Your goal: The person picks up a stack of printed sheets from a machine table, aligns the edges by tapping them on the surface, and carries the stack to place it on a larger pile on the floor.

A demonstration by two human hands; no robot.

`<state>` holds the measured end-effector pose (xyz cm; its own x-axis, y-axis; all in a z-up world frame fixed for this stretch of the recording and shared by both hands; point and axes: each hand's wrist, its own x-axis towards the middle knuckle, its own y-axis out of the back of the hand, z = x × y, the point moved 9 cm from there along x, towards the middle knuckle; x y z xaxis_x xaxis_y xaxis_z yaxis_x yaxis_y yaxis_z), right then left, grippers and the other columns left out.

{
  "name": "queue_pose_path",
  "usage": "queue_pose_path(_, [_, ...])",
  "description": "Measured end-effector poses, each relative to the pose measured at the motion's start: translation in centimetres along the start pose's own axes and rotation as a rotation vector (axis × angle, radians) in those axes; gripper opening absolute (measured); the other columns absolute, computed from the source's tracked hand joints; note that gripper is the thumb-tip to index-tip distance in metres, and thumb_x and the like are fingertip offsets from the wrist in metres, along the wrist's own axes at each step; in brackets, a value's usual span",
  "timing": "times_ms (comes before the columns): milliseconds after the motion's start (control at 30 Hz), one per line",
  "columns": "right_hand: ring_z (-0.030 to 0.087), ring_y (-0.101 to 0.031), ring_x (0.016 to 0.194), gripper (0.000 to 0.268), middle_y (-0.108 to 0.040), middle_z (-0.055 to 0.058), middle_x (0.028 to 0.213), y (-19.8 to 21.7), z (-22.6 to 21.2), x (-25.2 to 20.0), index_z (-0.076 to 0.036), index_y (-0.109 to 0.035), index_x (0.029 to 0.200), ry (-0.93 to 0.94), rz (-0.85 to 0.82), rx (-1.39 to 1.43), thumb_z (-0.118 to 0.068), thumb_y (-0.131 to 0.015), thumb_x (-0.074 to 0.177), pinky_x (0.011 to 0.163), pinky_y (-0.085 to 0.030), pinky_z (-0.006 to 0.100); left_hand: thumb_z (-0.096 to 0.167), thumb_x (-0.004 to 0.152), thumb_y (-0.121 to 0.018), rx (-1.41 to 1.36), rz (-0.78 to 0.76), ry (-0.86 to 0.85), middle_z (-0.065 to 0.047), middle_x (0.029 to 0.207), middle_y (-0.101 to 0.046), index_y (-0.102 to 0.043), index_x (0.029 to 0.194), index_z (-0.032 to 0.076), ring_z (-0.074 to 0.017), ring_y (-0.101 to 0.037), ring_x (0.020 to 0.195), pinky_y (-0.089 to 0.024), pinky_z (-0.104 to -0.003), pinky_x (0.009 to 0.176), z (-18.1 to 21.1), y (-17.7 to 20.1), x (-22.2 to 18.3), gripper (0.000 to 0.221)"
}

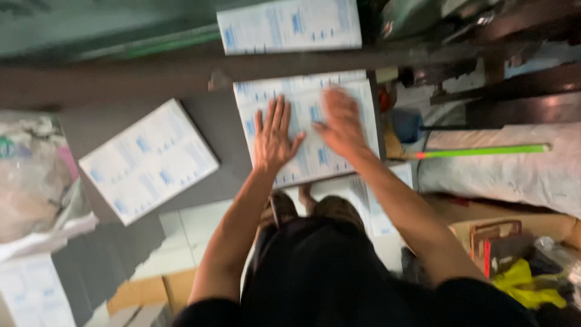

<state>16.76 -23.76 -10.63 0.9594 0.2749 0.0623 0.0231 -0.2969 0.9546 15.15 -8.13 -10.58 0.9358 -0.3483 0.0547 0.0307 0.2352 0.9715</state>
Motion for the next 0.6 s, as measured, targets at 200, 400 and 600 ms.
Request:
queue_pose_path(200, [0.054,0.001,0.153,0.094,0.001,0.021,0.172,0.5,8.6,-2.7,0.000,-0.010,0.167,-0.185,-0.232,-0.045,-0.052,-0.054,0.102,0.121,-0.012,0.070,0.081,0.095,-0.031,0.006,-0.274,0.102,-0.010,0.174,-0.013,-0.023,0.165,0.011,-0.0289,-0.010,0.160,-0.004,-0.057,0.126,-0.3,-1.6,-0.3,0.099])
queue_pose_path(400, [0.040,-0.051,0.134,0.070,-0.056,0.018,0.148,1.1,1.6,2.9,-0.009,-0.049,0.151,0.034,-0.053,-0.012,-0.020,-0.076,0.088,0.112,-0.034,0.055,0.086,0.090,-0.028,-0.018,-0.273,0.103,-0.009,0.173,-0.013,-0.021,0.165,0.012,-0.0291,-0.013,0.160,-0.009,-0.058,0.127,-0.6,-1.1,0.5,0.105])
queue_pose_path(600, [0.029,-0.060,0.103,0.041,-0.058,-0.001,0.117,-2.7,-2.9,7.8,-0.026,-0.055,0.125,0.183,-0.206,-0.194,-0.027,-0.067,0.086,0.093,-0.045,0.050,0.085,0.088,-0.032,-0.010,-0.335,0.104,-0.008,0.174,-0.011,-0.019,0.165,0.013,-0.0275,-0.010,0.160,-0.009,-0.057,0.127,0.1,-1.3,-0.1,0.106])
